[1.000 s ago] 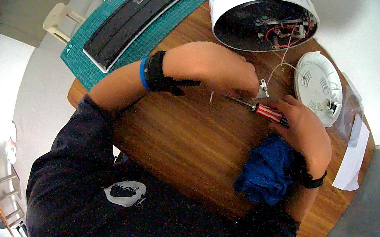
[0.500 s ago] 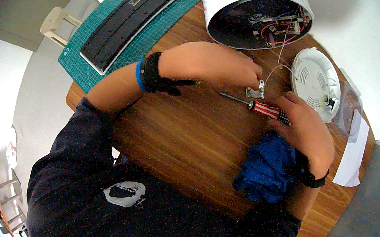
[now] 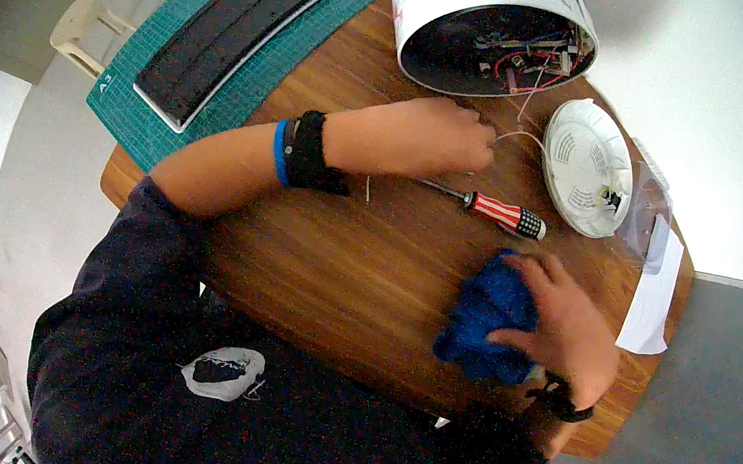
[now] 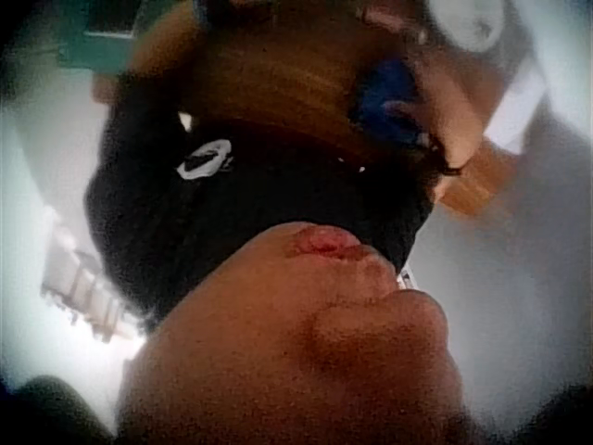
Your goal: The person cleans a white plastic lamp base with a blue cloth, then uses a screwdriver to adjust internal wiring and components inside the lamp housing. The person manipulates wires and screws within the lamp's interior while the housing remains open on the table.
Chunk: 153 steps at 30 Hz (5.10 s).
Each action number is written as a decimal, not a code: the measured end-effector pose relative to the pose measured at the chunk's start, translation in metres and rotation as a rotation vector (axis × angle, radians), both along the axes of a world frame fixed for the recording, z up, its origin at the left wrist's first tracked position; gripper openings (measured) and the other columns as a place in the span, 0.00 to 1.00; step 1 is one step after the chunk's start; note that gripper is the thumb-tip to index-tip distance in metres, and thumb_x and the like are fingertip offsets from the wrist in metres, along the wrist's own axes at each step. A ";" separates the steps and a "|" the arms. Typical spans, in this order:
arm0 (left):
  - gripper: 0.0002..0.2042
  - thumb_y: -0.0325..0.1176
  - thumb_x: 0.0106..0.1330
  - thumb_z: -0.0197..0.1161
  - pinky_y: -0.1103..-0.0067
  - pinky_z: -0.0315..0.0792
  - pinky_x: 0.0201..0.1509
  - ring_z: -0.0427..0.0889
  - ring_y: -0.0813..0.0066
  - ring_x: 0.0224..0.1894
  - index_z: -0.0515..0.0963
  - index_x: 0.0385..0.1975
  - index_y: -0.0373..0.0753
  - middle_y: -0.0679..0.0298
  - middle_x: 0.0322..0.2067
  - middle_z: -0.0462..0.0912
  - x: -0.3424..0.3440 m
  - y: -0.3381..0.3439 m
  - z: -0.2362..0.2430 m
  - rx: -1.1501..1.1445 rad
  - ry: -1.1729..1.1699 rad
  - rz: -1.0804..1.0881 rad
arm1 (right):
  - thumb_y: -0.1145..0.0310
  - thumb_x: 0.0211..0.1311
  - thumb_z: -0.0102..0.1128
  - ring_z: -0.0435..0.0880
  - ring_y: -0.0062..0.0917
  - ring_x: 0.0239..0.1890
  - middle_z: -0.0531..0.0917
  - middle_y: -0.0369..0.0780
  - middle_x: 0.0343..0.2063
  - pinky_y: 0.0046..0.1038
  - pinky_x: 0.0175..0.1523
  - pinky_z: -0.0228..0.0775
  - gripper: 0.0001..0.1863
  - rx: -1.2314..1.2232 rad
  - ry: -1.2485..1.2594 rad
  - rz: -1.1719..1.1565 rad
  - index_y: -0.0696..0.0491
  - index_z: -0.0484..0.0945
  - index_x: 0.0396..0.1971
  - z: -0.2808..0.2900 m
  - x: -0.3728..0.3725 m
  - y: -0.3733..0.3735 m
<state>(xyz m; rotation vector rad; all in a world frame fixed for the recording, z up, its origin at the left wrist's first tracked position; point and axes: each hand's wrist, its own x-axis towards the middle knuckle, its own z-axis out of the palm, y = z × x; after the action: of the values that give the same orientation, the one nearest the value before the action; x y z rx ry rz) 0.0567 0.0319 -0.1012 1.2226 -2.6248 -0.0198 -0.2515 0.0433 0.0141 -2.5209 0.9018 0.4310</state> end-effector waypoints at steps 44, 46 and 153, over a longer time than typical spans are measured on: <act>0.14 0.26 0.70 0.65 0.76 0.82 0.58 0.90 0.71 0.49 0.85 0.54 0.34 0.57 0.46 0.91 -0.014 -0.013 0.076 0.195 1.141 -0.005 | 0.69 0.46 0.71 0.84 0.44 0.51 0.85 0.44 0.51 0.43 0.55 0.79 0.28 -0.751 -0.694 0.197 0.50 0.82 0.53 -0.014 0.048 -0.030; 0.14 0.27 0.70 0.66 0.76 0.82 0.58 0.90 0.71 0.49 0.86 0.54 0.34 0.57 0.46 0.91 -0.013 -0.014 0.074 0.176 1.117 -0.011 | 0.68 0.46 0.73 0.84 0.44 0.51 0.85 0.44 0.50 0.43 0.55 0.79 0.28 -0.743 -0.681 0.144 0.50 0.83 0.53 -0.010 0.052 -0.025; 0.13 0.23 0.73 0.64 0.76 0.81 0.59 0.87 0.74 0.52 0.78 0.55 0.34 0.60 0.48 0.86 -0.029 -0.010 0.064 0.051 1.287 0.107 | 0.86 0.44 0.69 0.80 0.49 0.65 0.81 0.49 0.63 0.40 0.70 0.72 0.42 -0.497 -0.494 -0.217 0.49 0.79 0.66 0.008 0.030 -0.035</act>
<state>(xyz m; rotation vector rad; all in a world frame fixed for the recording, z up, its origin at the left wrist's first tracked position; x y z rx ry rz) 0.0275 0.0220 -0.0369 0.8671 -1.4296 -0.6237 -0.2218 0.0082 0.0220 -2.7104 1.1586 -0.5282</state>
